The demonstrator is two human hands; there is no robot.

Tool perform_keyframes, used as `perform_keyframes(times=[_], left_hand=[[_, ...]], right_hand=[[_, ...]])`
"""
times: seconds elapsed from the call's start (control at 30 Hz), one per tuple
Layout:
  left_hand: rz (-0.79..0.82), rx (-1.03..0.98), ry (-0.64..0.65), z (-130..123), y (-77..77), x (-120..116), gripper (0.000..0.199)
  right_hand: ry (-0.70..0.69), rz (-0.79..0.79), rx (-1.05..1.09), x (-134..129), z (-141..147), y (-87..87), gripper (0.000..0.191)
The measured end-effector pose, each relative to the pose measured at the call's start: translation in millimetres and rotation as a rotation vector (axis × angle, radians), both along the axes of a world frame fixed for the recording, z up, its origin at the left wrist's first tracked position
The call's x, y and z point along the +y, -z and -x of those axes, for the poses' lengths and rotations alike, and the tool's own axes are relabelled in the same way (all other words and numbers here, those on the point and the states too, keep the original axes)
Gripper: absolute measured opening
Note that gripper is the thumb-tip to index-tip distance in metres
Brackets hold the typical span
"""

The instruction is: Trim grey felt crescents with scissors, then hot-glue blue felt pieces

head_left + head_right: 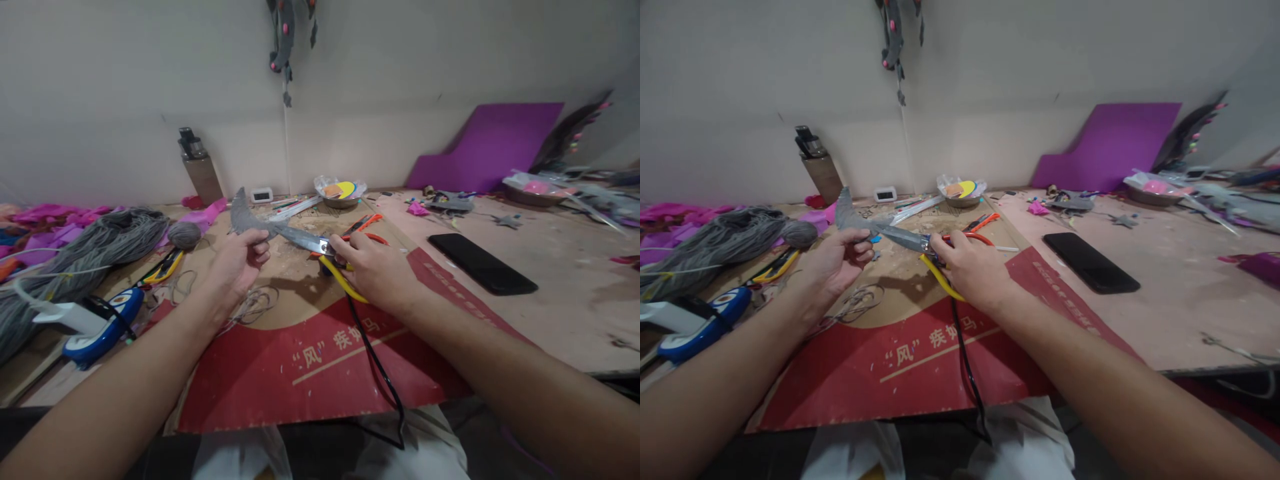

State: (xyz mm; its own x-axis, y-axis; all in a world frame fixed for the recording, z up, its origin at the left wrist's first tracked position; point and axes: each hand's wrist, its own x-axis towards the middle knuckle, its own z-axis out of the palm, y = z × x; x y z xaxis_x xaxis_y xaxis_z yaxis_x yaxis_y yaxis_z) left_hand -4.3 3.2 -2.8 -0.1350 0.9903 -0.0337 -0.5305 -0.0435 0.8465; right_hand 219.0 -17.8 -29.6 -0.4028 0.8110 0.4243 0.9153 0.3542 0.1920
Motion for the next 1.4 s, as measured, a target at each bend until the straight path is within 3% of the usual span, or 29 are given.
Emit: perform_keyframes(times=[0.5, 0.77, 0.97, 1.4], left_hand=[[-0.030, 0.079, 0.041, 4, -5.1, 0, 0.029], [-0.004, 0.103, 0.019, 7, -3.9, 4, 0.027], [-0.060, 0.173, 0.026, 12, -1.6, 7, 0.029], [-0.047, 0.253, 0.056, 14, -6.7, 6, 0.029]], right_hand=[[-0.026, 0.053, 0.017, 0, 0, -1.1, 0.041], [-0.039, 0.057, 0.133, 0, 1, 1.0, 0.041], [-0.054, -0.017, 0.101, 4, -2, 1.5, 0.042], [-0.073, -0.003, 0.030, 6, -5, 3.6, 0.039]])
